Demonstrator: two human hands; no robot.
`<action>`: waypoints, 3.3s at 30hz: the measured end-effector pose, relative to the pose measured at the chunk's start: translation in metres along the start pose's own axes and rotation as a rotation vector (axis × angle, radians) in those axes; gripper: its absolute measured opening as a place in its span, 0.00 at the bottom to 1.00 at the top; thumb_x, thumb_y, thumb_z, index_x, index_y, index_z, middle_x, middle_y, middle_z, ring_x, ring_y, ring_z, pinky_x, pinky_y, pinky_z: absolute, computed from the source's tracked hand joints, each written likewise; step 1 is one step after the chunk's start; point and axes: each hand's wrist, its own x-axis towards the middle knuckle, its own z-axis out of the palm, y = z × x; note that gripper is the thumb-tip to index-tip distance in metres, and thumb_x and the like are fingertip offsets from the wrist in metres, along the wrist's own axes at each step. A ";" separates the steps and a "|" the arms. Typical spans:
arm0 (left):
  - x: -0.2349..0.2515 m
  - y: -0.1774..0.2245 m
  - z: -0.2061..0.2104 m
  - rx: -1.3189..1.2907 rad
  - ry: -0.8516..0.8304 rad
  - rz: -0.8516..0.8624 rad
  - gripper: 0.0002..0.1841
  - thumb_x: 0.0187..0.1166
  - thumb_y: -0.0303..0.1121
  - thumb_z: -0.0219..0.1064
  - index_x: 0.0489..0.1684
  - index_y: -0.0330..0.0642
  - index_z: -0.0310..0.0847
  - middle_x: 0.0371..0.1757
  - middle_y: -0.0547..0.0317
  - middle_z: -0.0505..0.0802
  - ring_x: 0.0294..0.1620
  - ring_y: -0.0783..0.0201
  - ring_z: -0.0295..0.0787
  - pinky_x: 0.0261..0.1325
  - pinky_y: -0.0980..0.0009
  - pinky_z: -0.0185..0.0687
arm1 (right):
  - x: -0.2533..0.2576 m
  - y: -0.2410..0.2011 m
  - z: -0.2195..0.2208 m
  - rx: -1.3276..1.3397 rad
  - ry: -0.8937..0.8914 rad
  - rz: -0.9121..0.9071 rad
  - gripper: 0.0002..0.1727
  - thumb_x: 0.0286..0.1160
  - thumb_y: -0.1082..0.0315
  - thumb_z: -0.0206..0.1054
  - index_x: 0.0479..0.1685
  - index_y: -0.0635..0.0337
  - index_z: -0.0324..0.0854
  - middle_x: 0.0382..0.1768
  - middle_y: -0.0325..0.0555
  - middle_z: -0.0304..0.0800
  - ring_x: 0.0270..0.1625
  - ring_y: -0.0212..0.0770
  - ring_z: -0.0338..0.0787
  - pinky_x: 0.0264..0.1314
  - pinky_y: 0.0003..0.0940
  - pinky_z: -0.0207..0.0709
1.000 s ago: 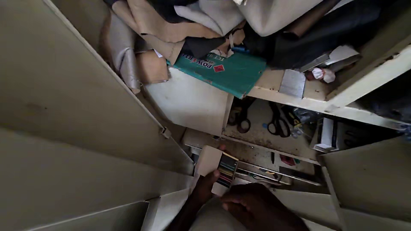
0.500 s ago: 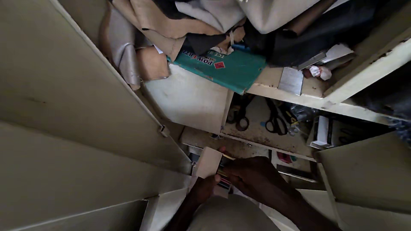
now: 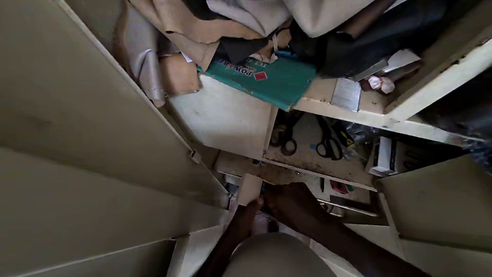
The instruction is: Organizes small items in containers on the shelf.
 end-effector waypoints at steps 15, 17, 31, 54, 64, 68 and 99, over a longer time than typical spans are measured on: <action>0.005 -0.012 -0.010 -0.407 -0.179 0.281 0.31 0.71 0.59 0.73 0.70 0.51 0.85 0.59 0.59 0.95 0.59 0.63 0.93 0.67 0.61 0.87 | -0.037 0.055 -0.007 1.323 0.548 0.249 0.02 0.72 0.65 0.74 0.39 0.48 0.91 0.34 0.34 0.89 0.29 0.27 0.85 0.30 0.24 0.84; 0.010 -0.009 -0.008 -0.436 -0.270 0.306 0.41 0.71 0.60 0.73 0.86 0.56 0.70 0.70 0.56 0.90 0.65 0.60 0.90 0.70 0.59 0.85 | -0.041 0.065 0.010 1.636 0.560 0.390 0.03 0.74 0.67 0.70 0.39 0.50 0.89 0.40 0.41 0.92 0.36 0.36 0.92 0.38 0.36 0.92; 0.011 -0.005 0.007 -0.427 -0.313 0.292 0.42 0.74 0.57 0.72 0.91 0.57 0.62 0.83 0.56 0.79 0.73 0.58 0.84 0.73 0.58 0.82 | -0.051 0.037 0.046 1.374 0.447 0.319 0.20 0.62 0.51 0.83 0.51 0.46 0.88 0.27 0.28 0.84 0.25 0.21 0.77 0.29 0.17 0.75; -0.006 -0.002 0.010 -0.312 -0.133 0.260 0.37 0.74 0.43 0.77 0.85 0.44 0.69 0.77 0.51 0.84 0.68 0.57 0.87 0.69 0.60 0.86 | -0.044 0.017 0.050 1.019 0.494 0.262 0.21 0.80 0.53 0.70 0.66 0.51 0.83 0.40 0.35 0.94 0.37 0.33 0.94 0.41 0.36 0.93; -0.008 0.000 0.008 -0.247 -0.128 0.256 0.42 0.68 0.51 0.80 0.82 0.41 0.70 0.72 0.51 0.87 0.63 0.57 0.90 0.66 0.60 0.88 | -0.032 0.024 0.024 0.464 0.471 0.193 0.15 0.70 0.50 0.73 0.47 0.49 0.87 0.24 0.33 0.87 0.23 0.32 0.84 0.25 0.36 0.82; -0.006 -0.001 0.002 -0.284 -0.195 0.261 0.41 0.72 0.50 0.77 0.86 0.48 0.67 0.75 0.50 0.85 0.59 0.54 0.92 0.61 0.58 0.90 | -0.028 0.024 0.029 0.586 0.485 0.196 0.13 0.79 0.51 0.66 0.47 0.49 0.87 0.25 0.30 0.87 0.24 0.28 0.86 0.26 0.33 0.84; -0.010 0.005 0.002 -0.068 -0.069 0.192 0.41 0.77 0.59 0.68 0.83 0.37 0.69 0.71 0.57 0.88 0.69 0.66 0.86 0.74 0.65 0.83 | -0.012 0.012 -0.016 0.124 0.140 0.027 0.07 0.75 0.61 0.70 0.39 0.48 0.93 0.24 0.40 0.90 0.29 0.44 0.91 0.31 0.48 0.83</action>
